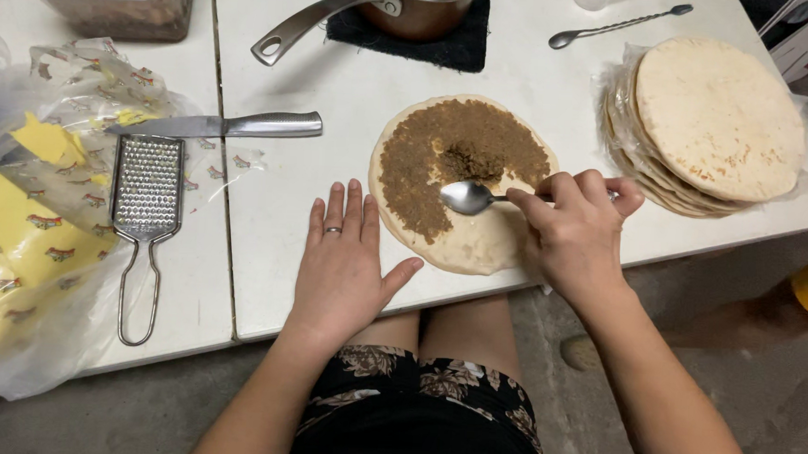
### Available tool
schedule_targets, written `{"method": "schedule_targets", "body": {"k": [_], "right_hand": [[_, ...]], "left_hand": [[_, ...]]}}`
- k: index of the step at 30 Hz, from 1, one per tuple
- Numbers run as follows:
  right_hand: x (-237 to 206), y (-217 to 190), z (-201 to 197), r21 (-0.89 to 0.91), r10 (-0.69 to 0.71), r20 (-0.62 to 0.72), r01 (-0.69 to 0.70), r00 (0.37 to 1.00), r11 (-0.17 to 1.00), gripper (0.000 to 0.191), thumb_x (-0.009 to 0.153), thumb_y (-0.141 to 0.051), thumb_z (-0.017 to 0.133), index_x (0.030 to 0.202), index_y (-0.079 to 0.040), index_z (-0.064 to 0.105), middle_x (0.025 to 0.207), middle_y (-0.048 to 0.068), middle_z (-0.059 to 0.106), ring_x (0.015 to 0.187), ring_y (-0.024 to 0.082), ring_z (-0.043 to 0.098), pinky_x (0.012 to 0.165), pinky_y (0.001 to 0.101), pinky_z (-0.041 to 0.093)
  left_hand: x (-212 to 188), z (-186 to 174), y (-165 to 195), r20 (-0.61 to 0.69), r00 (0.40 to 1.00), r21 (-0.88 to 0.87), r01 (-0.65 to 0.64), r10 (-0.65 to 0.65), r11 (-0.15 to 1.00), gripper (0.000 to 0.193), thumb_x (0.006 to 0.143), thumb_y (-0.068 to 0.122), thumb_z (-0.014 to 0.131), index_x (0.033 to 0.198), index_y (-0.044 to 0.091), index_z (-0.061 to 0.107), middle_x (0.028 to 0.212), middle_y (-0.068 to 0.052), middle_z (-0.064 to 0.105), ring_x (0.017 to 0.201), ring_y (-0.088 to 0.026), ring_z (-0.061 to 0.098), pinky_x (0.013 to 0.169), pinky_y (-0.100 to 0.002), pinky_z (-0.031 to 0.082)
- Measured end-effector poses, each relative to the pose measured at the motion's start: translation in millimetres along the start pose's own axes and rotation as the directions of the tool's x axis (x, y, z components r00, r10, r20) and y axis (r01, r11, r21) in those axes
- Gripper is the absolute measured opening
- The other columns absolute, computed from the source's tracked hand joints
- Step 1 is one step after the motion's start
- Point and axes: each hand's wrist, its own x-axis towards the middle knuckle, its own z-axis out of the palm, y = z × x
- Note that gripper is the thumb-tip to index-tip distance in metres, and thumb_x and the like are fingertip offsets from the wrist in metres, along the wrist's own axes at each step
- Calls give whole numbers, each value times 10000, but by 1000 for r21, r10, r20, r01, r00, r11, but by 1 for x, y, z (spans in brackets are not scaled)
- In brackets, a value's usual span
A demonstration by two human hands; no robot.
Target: The person sits at a table and uses a spoon to scoop a brown cooked filling from a saucepan and spread it evenly over a large round flatbread, holding the flatbread steady with the other hand. A stack of additional flatbreads, a grater, a knife, and packaged cheese sit on the table as the person works the filling toward the edges.
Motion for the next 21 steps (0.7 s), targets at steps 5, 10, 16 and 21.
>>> {"method": "schedule_targets", "body": {"k": [5,10,16,21], "right_hand": [[2,-13,12,97,-3,-36,7,999,995,200,887,-139,779,1047,-249,827,892,-43,609,933,178,539,953,456,270],[2,-8,25,26,-2,-26,2,1000,1000,112,951,-191,795,1038,-254,829,858,-30,597,902,180,517,937,440,270],[-19,20,3,66,61,213,-76,975,995,167,886,-211,777,1041,-252,822,855,-37,635,895,177,522,971,434,282],[-33,59,-5,107,150,336,-196,930,975,146,921,-250,769,1058,-265,818,860,-50,649,926,168,537,990,435,274]], "left_hand": [[1,1,-1,0,1000,-5,8,-8,1000,967,923,669,513,1423,-154,427,1530,-360,357,1471,-475,267,1205,-547,148],[0,-3,1,28,1000,7,6,-6,1000,974,932,679,493,1424,-158,416,1525,-365,348,1473,-471,249,1204,-547,136],[2,-2,1,35,999,8,5,-5,1000,973,938,680,488,1424,-161,421,1521,-368,347,1470,-474,248,1203,-546,135],[1,0,0,-1,1000,2,-5,5,1000,958,921,662,521,1414,-156,440,1526,-361,360,1469,-472,270,1204,-546,150]]}}
